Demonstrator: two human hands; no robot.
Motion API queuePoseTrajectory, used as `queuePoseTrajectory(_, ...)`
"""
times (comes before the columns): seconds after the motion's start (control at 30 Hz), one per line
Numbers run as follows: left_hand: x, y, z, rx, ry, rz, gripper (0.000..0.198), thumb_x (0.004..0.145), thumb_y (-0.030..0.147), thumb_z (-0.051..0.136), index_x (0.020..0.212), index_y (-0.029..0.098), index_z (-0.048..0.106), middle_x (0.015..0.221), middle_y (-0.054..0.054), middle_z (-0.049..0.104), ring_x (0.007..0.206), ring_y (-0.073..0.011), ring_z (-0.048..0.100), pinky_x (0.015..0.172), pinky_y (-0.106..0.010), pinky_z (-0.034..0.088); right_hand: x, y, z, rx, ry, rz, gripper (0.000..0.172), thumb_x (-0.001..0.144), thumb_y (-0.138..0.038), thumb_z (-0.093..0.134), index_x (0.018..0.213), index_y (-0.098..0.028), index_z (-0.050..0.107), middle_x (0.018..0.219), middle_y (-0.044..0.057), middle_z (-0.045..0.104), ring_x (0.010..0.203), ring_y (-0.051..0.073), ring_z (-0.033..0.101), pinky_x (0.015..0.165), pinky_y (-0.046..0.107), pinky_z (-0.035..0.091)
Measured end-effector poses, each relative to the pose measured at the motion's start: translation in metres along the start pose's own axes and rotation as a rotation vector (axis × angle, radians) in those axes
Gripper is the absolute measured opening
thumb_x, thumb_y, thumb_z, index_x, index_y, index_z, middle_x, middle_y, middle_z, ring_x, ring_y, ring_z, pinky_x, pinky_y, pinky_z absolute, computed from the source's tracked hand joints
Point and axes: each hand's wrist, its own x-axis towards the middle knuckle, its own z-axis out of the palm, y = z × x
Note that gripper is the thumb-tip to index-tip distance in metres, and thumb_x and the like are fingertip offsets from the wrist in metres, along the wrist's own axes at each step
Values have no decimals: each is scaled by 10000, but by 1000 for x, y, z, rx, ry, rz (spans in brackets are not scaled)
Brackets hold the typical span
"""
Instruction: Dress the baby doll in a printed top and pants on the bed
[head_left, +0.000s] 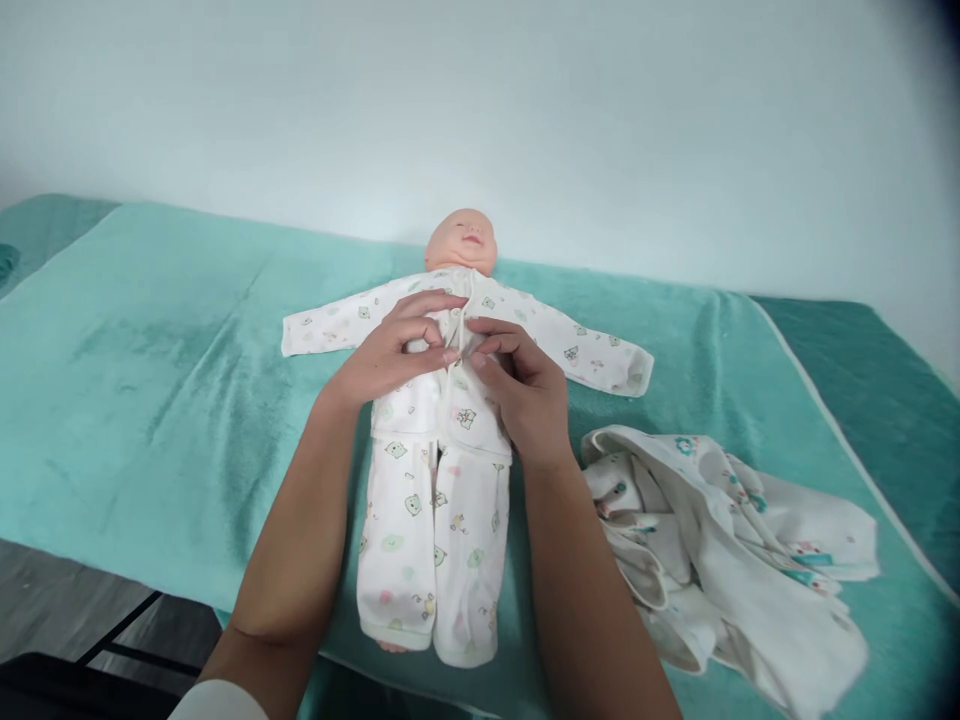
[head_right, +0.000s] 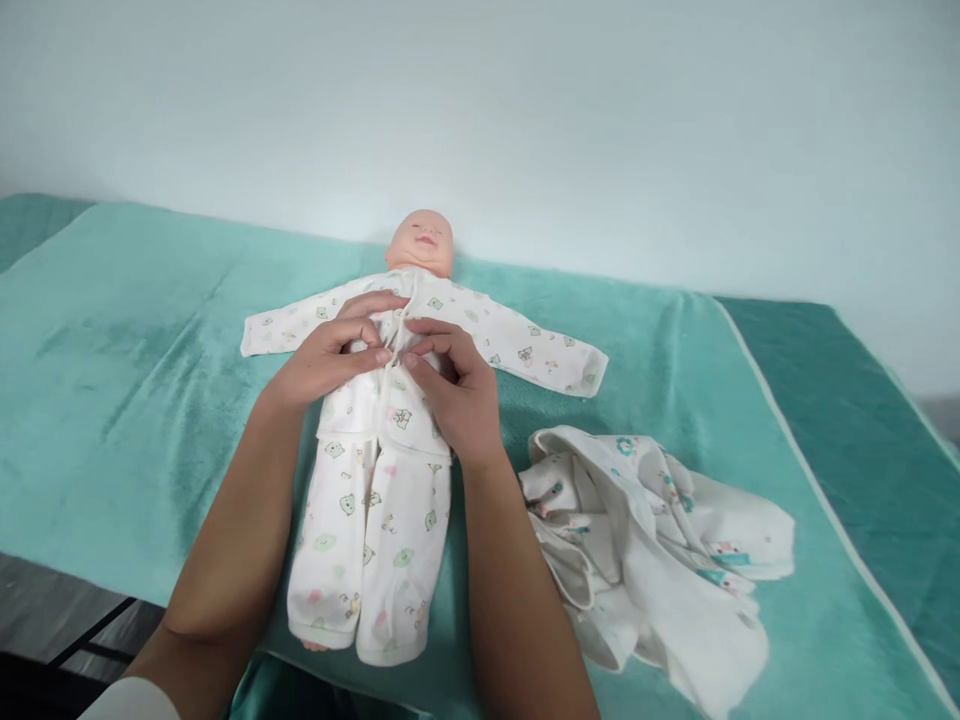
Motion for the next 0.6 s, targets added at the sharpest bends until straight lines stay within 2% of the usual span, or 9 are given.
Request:
queuePoseTrajectory(0.13, -1, 1, 4, -40, 66, -60, 309, 911, 315, 733, 720, 211, 513, 1506, -48, 625, 1456, -278, 522, 1187, -536, 435, 1, 1, 1, 3, 13, -26, 25, 911, -277, 754, 896, -274, 735, 1215, 20, 741, 1202, 208, 657, 1071, 413, 499)
queuePoseTrajectory(0.23, -1, 0, 5, -50, 94, -75, 112, 906, 242, 707, 872, 234, 601, 1518, -46, 611, 1467, -260, 517, 1232, -531, 389, 0, 2, 2, -1, 24, -54, 29, 919, -261, 748, 916, -287, 760, 1188, 16, 754, 1205, 207, 667, 1093, 425, 505)
queuePoseTrajectory(0.3, -1, -1, 5, -50, 87, -70, 70, 913, 232, 689, 974, 252, 659, 1523, -45, 603, 1480, -255, 506, 1254, -529, 363, 0, 2, 2, -19, 33, -75, 49, 923, -257, 747, 919, -296, 778, 1171, 12, 763, 1208, 210, 673, 1108, 438, 510)
queuePoseTrajectory(0.37, 0, -1, 5, -54, 81, -63, 87, 926, 260, 692, 1012, 265, 702, 1524, -42, 600, 1483, -258, 504, 1259, -523, 362, 0, 2, 2, -37, 42, -94, 74, 926, -252, 747, 924, -307, 796, 1162, 7, 770, 1207, 211, 678, 1118, 448, 516)
queuePoseTrajectory(0.6, 0, -1, 6, -83, 80, -56, 122, 927, 400, 744, 961, 291, 788, 1498, -37, 618, 1461, -277, 523, 1234, -515, 407, 1, 2, 2, -43, 49, -88, 130, 925, -254, 755, 956, -352, 835, 1167, -4, 774, 1212, 211, 683, 1153, 475, 516)
